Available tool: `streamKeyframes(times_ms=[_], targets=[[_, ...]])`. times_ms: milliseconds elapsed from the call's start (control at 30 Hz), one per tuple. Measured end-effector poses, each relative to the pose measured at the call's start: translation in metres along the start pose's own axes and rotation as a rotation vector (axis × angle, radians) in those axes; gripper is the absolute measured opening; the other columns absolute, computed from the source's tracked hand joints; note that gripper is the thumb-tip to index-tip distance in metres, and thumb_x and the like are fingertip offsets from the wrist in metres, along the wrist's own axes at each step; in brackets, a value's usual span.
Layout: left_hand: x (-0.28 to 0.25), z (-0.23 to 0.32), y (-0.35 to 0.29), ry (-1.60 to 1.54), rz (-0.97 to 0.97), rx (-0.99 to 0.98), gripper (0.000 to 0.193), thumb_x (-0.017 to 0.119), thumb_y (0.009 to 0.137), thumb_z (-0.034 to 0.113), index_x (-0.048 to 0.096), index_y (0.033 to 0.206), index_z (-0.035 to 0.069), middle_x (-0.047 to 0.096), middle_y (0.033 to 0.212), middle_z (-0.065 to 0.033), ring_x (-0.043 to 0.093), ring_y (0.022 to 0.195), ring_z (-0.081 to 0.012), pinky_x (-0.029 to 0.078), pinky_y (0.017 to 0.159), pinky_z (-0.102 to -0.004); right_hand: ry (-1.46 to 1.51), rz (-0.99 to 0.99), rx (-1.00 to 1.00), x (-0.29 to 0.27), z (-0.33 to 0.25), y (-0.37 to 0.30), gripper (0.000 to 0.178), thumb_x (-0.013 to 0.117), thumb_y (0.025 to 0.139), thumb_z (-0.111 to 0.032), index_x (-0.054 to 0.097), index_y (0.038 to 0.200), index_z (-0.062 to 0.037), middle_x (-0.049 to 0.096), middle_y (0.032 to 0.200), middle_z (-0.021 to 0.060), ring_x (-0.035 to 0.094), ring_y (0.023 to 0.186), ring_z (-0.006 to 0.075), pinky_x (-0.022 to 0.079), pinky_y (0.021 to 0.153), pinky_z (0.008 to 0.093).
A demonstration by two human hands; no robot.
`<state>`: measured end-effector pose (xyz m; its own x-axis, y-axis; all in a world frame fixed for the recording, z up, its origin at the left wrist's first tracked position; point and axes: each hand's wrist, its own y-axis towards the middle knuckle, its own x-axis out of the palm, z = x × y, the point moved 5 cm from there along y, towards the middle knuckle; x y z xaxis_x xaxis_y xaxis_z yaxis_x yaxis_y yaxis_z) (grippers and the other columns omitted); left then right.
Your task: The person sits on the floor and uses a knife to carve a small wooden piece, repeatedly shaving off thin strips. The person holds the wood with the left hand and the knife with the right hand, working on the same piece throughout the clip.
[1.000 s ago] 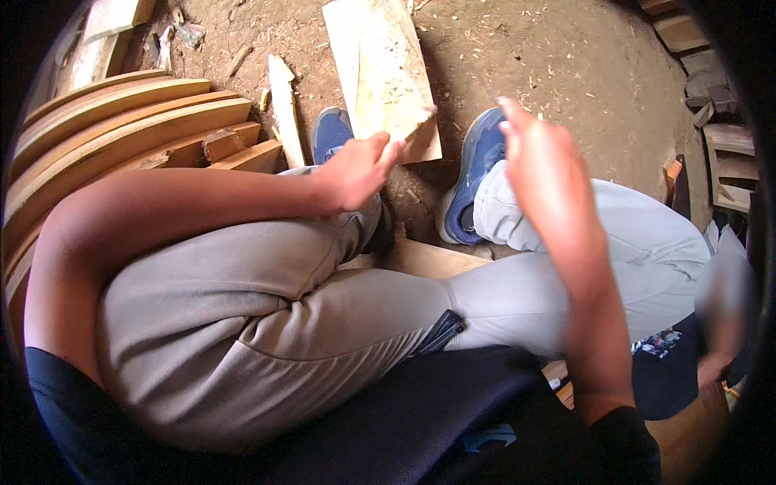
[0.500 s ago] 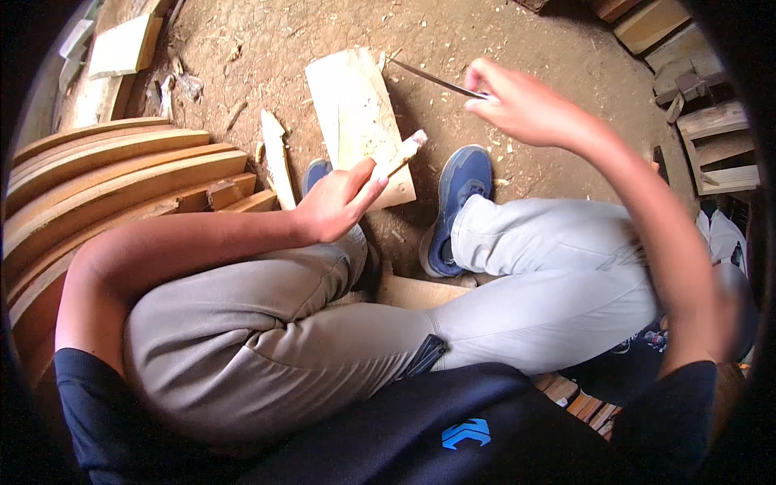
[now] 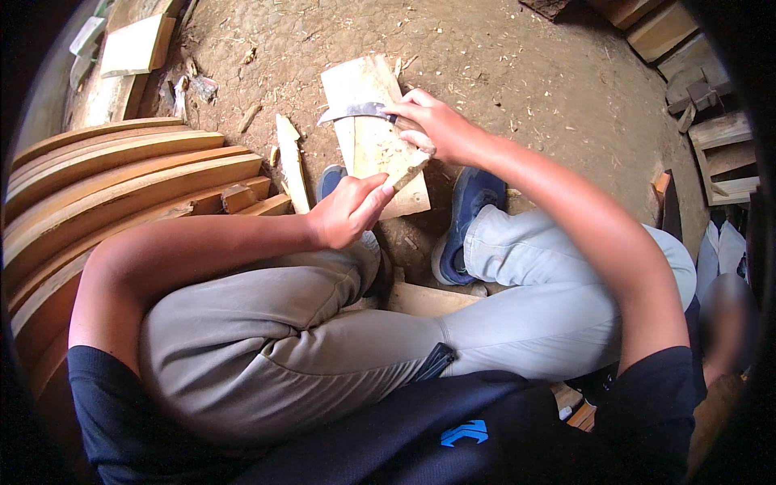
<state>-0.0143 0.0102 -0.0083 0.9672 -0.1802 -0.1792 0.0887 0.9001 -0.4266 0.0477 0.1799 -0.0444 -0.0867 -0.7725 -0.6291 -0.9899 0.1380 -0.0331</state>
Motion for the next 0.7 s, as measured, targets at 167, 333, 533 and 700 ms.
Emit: streamKeyframes(times_ms=[167,333,533,700], targets=[[0.007,-0.002,0.010,-0.129,-0.095,-0.025,0.048,0.027,0.103,0.031,0.049,0.072,0.002,0.052,0.054,-0.0069,0.057,0.053,-0.0195,0.045,0.053,-0.0339,-0.187,-0.076,0.089,-0.063,-0.011,-0.028,0.056,0.052,0.082,0.001,0.050,0.137,-0.0083,0.054,0.123,0.0179,0.058,0.109,0.0313,0.047,0.096,0.0409],[0.018,0.022,0.005,-0.272,-0.241,-0.011,0.050,0.025,0.099,0.034,0.053,0.073,0.001,0.054,0.061,-0.0084,0.053,0.053,-0.0160,0.044,0.052,-0.0315,-0.119,-0.350,0.062,-0.109,-0.106,-0.080,0.054,0.060,0.084,-0.009,0.047,0.136,-0.0056,0.057,0.112,0.0219,0.058,0.103,0.0386,0.049,0.090,0.0456],[0.036,0.047,0.017,-0.377,-0.471,-0.007,0.047,0.033,0.101,0.041,0.057,0.092,0.001,0.055,0.067,-0.0052,0.052,0.052,-0.0120,0.042,0.048,-0.0279,-0.017,-0.167,0.149,-0.096,-0.103,-0.117,0.019,0.060,0.093,-0.013,0.059,0.108,-0.0016,0.062,0.096,0.0152,0.063,0.090,0.0319,0.049,0.078,0.0400],[0.035,0.068,0.020,-0.299,-0.357,-0.071,0.047,0.050,0.099,0.050,0.054,0.102,0.003,0.056,0.068,-0.0015,0.053,0.051,-0.0092,0.041,0.043,-0.0249,0.076,-0.129,0.145,-0.111,-0.100,-0.108,0.016,0.063,0.090,-0.015,0.062,0.096,-0.0002,0.063,0.088,0.0153,0.063,0.080,0.0310,0.049,0.072,0.0389]])
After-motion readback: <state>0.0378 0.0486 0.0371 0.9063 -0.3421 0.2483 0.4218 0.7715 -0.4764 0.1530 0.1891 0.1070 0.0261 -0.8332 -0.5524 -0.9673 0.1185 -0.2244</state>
